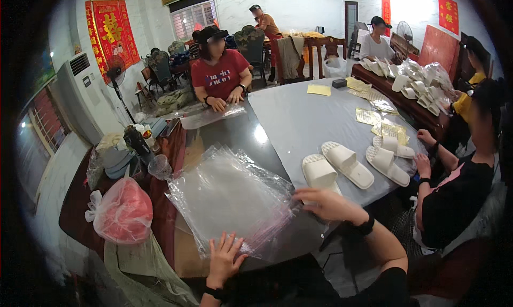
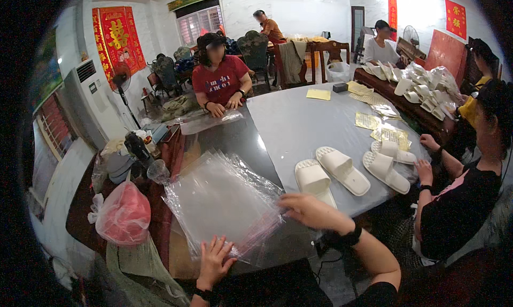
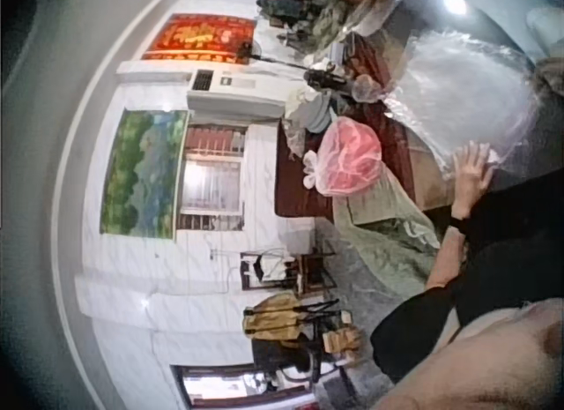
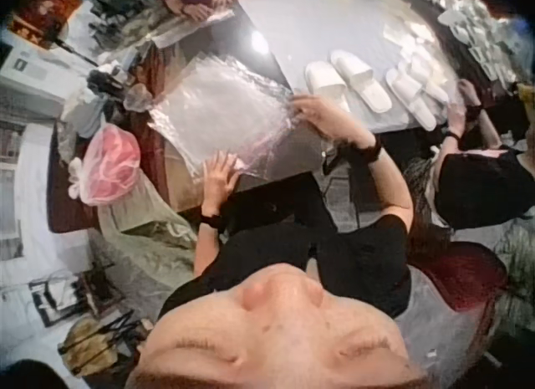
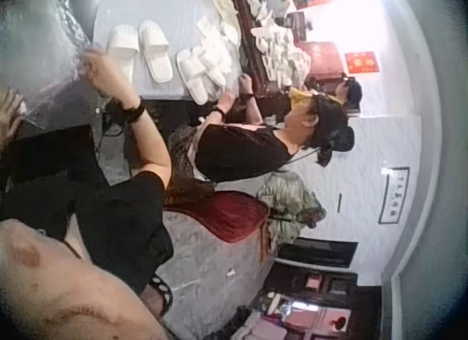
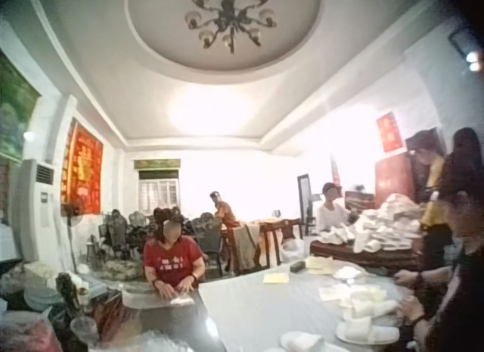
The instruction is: Manually packaging finished slippers into plastic bags and placing them into a large sack.
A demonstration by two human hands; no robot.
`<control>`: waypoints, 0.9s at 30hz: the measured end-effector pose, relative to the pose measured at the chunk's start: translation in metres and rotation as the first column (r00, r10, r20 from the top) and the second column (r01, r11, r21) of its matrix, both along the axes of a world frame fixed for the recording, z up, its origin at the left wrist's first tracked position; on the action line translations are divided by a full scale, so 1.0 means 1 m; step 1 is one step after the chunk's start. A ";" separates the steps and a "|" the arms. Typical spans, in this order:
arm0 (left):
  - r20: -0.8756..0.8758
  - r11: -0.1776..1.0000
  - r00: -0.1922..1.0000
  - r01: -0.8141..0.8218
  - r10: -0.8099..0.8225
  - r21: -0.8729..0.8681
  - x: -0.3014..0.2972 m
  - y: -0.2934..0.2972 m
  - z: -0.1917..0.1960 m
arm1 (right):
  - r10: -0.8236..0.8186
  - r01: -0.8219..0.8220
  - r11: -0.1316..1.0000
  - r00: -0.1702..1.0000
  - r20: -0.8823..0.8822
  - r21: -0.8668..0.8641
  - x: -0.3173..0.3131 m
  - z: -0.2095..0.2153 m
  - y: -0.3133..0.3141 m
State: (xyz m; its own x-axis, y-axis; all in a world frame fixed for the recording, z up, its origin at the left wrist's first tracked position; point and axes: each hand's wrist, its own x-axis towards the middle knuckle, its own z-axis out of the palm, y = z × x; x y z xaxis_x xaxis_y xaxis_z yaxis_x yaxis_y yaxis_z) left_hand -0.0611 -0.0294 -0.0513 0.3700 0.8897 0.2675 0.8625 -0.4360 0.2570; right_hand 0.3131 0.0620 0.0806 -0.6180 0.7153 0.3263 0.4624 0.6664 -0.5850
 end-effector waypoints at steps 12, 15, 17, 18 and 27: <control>-0.014 0.999 1.000 0.001 -0.001 0.040 0.000 -0.004 -0.002 | -0.608 0.747 0.653 0.617 0.500 -0.126 0.117 -0.118 0.096; -0.014 0.999 1.000 -0.004 0.004 0.032 -0.001 -0.007 -0.001 | -0.554 0.607 0.766 0.790 0.265 -0.210 0.116 -0.148 0.107; -0.016 1.000 1.000 -0.017 0.017 0.026 -0.002 -0.010 -0.001 | -0.693 0.703 0.705 0.657 0.298 0.091 0.086 -0.148 0.099; -0.012 1.000 1.000 -0.008 0.008 0.029 -0.002 -0.010 0.000 | -0.742 0.717 0.670 0.652 0.155 0.192 0.082 -0.156 0.096; -0.073 0.996 0.994 0.079 -0.077 0.037 0.002 0.000 0.018 | -0.794 0.789 0.593 0.606 -0.045 0.160 0.095 -0.153 0.109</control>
State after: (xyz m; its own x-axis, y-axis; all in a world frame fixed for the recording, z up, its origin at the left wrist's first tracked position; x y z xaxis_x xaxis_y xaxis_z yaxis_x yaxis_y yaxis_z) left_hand -0.0588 -0.0290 -0.0337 0.4573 0.8466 0.2723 0.8410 -0.5112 0.1773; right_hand 0.4082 0.1712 -0.0723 0.1576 0.8719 0.4637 0.8647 0.1049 -0.4912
